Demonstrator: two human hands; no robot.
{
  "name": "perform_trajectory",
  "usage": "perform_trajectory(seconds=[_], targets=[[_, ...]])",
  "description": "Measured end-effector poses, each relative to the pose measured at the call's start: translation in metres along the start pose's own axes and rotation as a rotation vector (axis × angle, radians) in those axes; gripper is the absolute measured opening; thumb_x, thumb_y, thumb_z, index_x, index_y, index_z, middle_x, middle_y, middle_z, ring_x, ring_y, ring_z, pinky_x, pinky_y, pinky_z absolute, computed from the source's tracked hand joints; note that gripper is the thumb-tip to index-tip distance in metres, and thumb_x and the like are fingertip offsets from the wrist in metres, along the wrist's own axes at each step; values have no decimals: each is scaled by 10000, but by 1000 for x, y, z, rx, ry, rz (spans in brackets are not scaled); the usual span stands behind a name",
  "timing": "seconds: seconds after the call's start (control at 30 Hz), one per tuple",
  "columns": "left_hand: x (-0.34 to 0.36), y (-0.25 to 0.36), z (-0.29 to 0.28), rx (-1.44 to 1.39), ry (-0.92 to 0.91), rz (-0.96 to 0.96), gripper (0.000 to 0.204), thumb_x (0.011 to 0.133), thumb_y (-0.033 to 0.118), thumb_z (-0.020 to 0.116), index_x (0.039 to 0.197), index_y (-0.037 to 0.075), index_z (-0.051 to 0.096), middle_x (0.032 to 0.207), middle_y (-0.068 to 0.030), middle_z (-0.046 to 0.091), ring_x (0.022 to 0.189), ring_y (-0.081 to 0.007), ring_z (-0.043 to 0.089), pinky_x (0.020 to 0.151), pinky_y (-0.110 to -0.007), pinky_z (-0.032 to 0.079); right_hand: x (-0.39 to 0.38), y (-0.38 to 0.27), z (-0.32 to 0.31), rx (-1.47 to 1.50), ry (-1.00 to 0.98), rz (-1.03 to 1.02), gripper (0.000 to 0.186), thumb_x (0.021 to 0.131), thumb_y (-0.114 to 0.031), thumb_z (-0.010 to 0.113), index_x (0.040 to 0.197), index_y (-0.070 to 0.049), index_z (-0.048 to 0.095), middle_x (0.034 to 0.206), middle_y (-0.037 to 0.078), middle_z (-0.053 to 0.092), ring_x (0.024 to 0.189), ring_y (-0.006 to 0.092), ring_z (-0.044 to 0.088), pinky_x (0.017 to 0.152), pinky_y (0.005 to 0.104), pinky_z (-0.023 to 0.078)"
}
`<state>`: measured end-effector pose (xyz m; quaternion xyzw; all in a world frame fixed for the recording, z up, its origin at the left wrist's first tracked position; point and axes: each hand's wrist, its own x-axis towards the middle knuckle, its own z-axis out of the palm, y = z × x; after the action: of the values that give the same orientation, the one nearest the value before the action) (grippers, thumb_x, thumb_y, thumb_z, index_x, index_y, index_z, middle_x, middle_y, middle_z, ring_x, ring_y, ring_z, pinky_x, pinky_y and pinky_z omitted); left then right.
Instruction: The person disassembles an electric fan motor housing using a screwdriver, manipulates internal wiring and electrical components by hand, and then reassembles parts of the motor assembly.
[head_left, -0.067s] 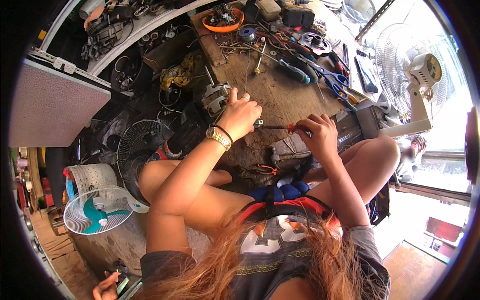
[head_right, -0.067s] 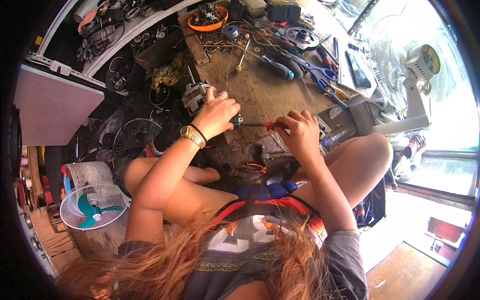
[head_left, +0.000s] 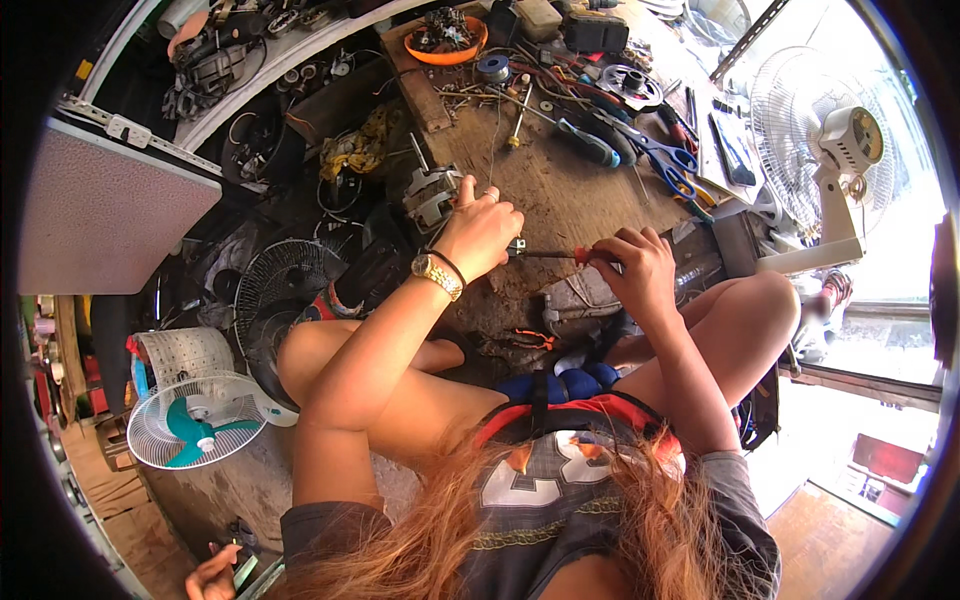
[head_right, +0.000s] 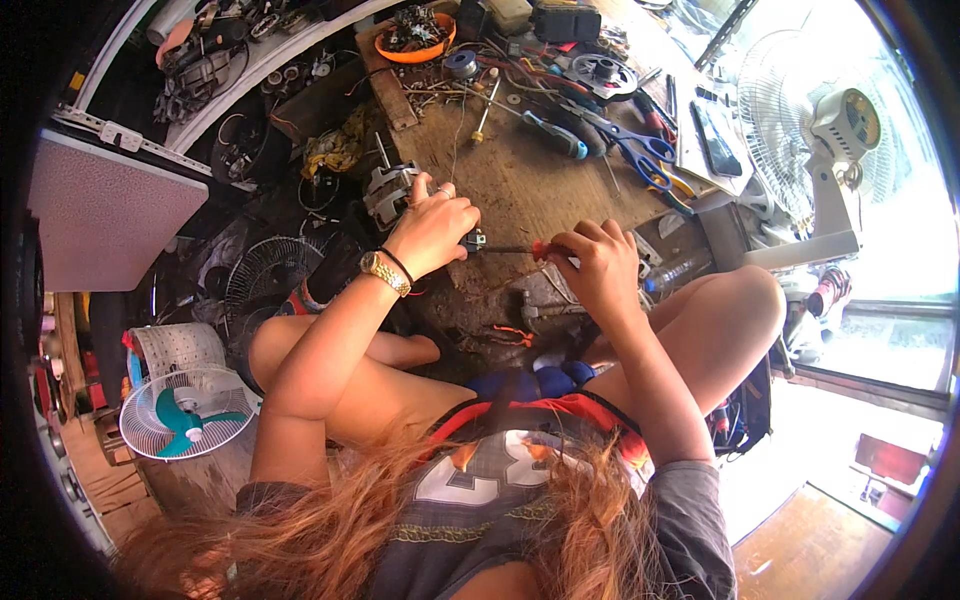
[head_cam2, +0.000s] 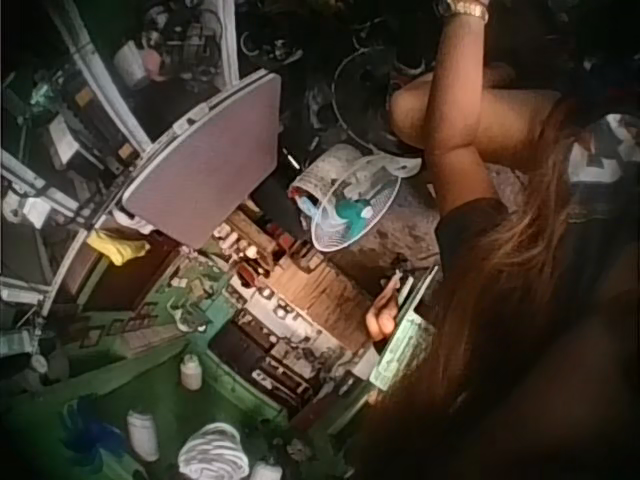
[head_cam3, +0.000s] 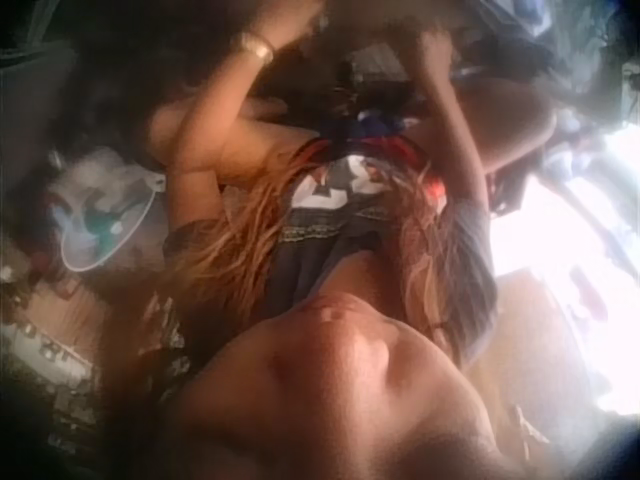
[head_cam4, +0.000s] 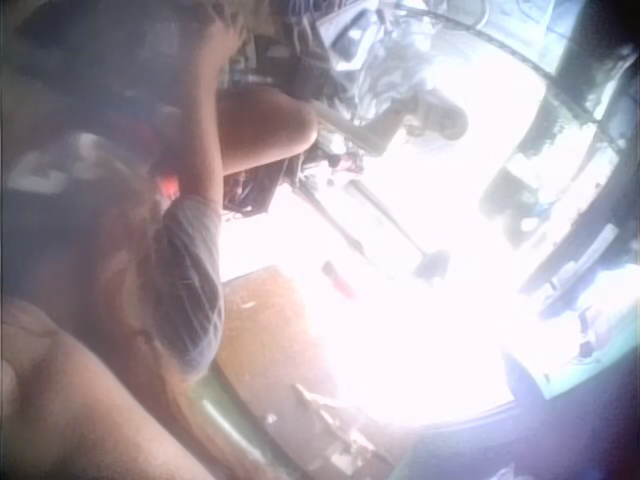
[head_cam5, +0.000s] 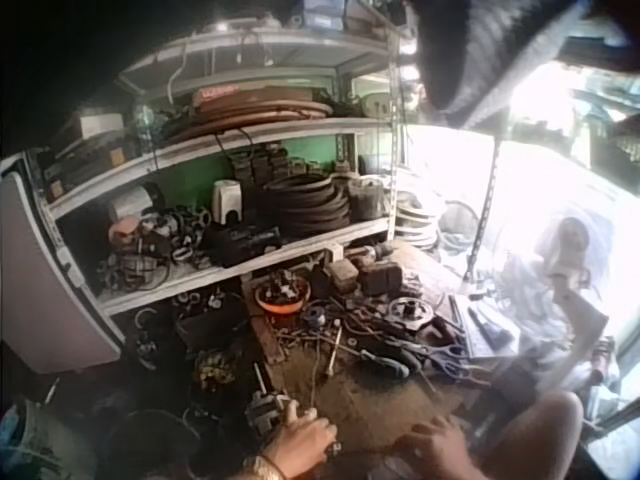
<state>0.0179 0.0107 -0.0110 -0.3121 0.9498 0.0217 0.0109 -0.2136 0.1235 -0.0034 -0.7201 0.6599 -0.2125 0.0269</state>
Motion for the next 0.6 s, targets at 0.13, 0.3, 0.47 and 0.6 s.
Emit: perform_trajectory(seconds=[0.13, 0.3, 0.47, 0.6], targets=[[0, 0, 0, 4, -3, 2, 333, 643, 249, 835, 904, 123, 670, 923, -18, 660, 1060, -230, 577, 1040, -528, 282, 3, -3, -3, -18, -6, -29, 143, 713, -219, 761, 844, -166, 734, 799, -4, 635, 796, 224, 571, 734, 359, 446], [1, 0, 1, 14, 8, 3, 334, 642, 251, 836, 904, 123, 673, 918, -15, 660, 1056, -228, 578, 1039, -527, 282, 5, -7, -7, -30, -52, -8, 109, 750, -262, 735, 833, -192, 737, 815, -7, 639, 835, 227, 571, 736, 384, 433], [1, -1, 3, 11, -3, -1, 334, 645, 257, 836, 906, 124, 675, 918, -18, 659, 1065, -231, 575, 1047, -541, 276, 11, -14, -12, -70, -48, -24, 132, 711, -230, 758, 829, -175, 736, 796, -4, 640, 801, 226, 574, 744, 364, 462], [1, 0, 3, 10, -8, -2, 337, 644, 254, 837, 911, 127, 675, 923, -17, 658, 1079, -233, 571, 1060, -557, 268, 12, -16, -14, -77, -56, -17, 141, 711, -242, 760, 831, -171, 738, 802, -4, 647, 801, 228, 577, 749, 365, 466]])
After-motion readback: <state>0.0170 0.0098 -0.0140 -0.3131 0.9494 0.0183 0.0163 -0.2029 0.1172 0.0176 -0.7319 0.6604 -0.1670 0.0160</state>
